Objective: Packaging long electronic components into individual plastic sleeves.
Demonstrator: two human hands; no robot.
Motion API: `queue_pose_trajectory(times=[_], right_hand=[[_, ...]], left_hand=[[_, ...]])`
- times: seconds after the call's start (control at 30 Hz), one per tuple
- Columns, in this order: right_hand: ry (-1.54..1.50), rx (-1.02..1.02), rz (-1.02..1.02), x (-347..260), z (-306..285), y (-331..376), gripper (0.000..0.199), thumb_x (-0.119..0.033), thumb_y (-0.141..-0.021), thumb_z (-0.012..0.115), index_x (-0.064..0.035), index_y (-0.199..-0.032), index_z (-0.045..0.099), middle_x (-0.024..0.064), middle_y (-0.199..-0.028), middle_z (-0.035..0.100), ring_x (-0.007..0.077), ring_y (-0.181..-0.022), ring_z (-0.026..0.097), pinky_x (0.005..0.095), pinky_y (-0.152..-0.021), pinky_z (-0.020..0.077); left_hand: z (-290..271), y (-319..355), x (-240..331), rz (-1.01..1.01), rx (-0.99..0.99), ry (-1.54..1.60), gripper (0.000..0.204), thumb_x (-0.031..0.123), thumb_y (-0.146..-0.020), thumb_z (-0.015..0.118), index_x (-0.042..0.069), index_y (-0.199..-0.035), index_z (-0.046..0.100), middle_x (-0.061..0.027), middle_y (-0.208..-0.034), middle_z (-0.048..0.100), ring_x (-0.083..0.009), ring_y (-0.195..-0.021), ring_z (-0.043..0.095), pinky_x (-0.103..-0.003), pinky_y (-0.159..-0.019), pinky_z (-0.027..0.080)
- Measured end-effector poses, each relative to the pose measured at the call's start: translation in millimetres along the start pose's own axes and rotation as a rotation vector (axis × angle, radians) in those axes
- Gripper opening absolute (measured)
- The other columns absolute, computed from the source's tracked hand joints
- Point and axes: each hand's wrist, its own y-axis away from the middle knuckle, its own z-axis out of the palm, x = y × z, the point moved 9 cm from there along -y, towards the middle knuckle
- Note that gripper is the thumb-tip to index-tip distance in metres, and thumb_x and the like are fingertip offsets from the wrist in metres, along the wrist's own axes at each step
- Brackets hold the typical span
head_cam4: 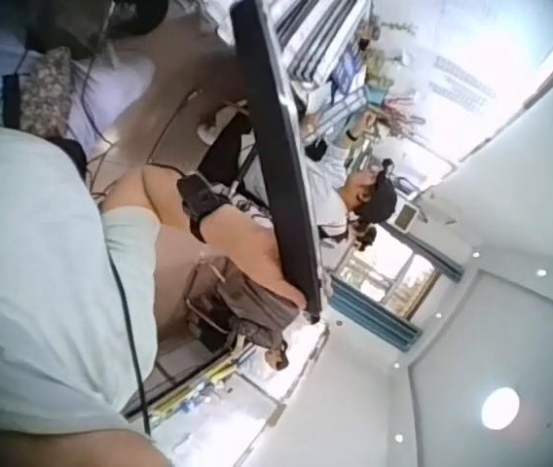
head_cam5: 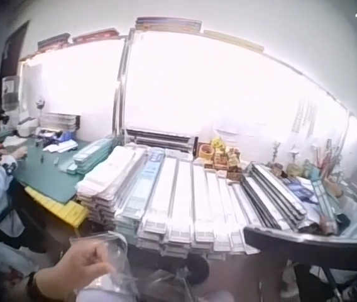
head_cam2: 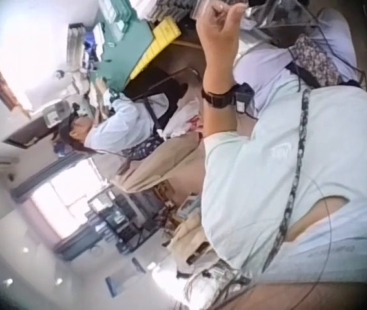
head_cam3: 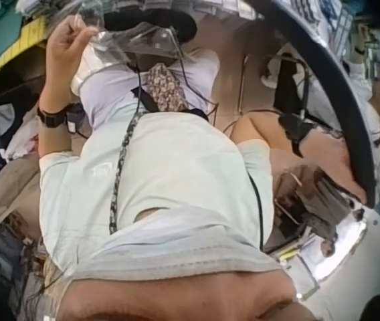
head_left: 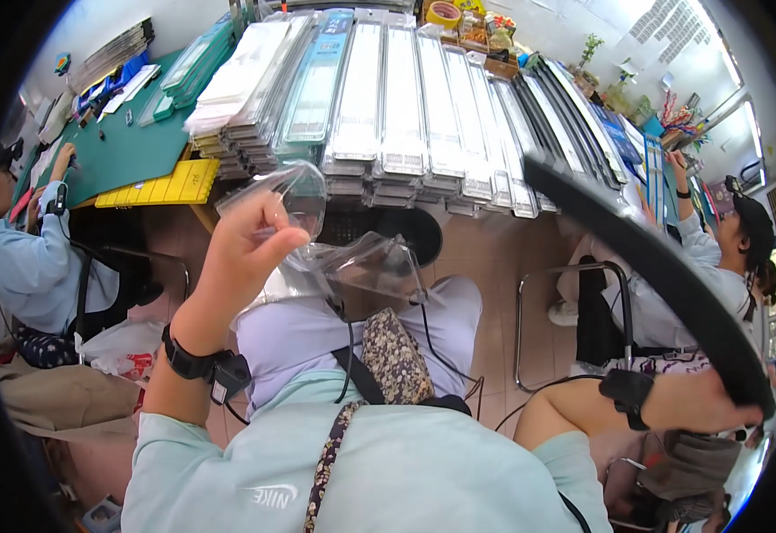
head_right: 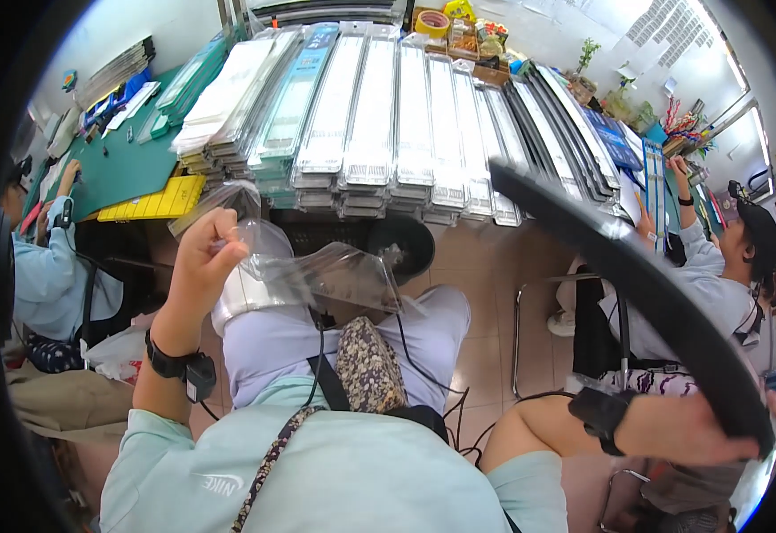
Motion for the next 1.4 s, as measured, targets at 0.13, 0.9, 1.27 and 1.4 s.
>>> queue_pose_trajectory(times=[0.13,0.9,1.27,1.4], right_hand=[[-1.781,0.019,0.821,27.1,9.3,6.3,0.018,-0.010,-0.079,0.065,0.0020,-0.089,0.055,0.0109,-0.088,0.060,0.0254,-0.082,0.060,0.0392,-0.073,0.0459],[-2.628,-0.414,0.966,-20.5,81.4,17.2,0.042,-0.018,-0.088,0.054,-0.0038,-0.048,0.056,0.0089,-0.049,0.059,0.0166,-0.041,0.060,0.0206,-0.039,0.0491],[-2.259,-0.370,1.116,-76.9,117.5,64.5,0.023,-0.012,-0.088,0.052,-0.0042,-0.066,0.054,0.0030,-0.054,0.058,0.0131,-0.044,0.059,0.0198,-0.044,0.0473],[-2.308,-0.685,1.151,-123.0,124.8,94.3,0.021,-0.020,-0.089,0.053,0.0002,-0.091,0.057,0.0070,-0.064,0.059,0.0187,-0.054,0.061,0.0286,-0.053,0.0493]], left_hand=[[3.8,2.3,-7.1,-0.087,-0.009,0.021,0.026,0.010,-0.078,0.067,0.006,-0.070,0.043,0.0040,-0.070,0.040,-0.0030,-0.065,0.037,-0.018,-0.057,0.032],[80.1,39.5,-26.3,-0.245,-0.709,-0.001,0.034,0.024,-0.089,0.051,-0.002,-0.067,0.051,-0.0101,-0.062,0.047,-0.0194,-0.059,0.044,-0.031,-0.056,0.037],[80.8,38.8,-28.5,-0.136,-0.715,0.142,0.040,0.033,-0.083,0.056,-0.001,-0.066,0.043,-0.0076,-0.062,0.038,-0.0169,-0.059,0.038,-0.030,-0.054,0.032],[94.9,32.8,-22.0,-0.135,-0.691,0.153,0.040,0.034,-0.086,0.054,-0.001,-0.069,0.044,-0.0071,-0.065,0.040,-0.0154,-0.061,0.039,-0.030,-0.056,0.033]])
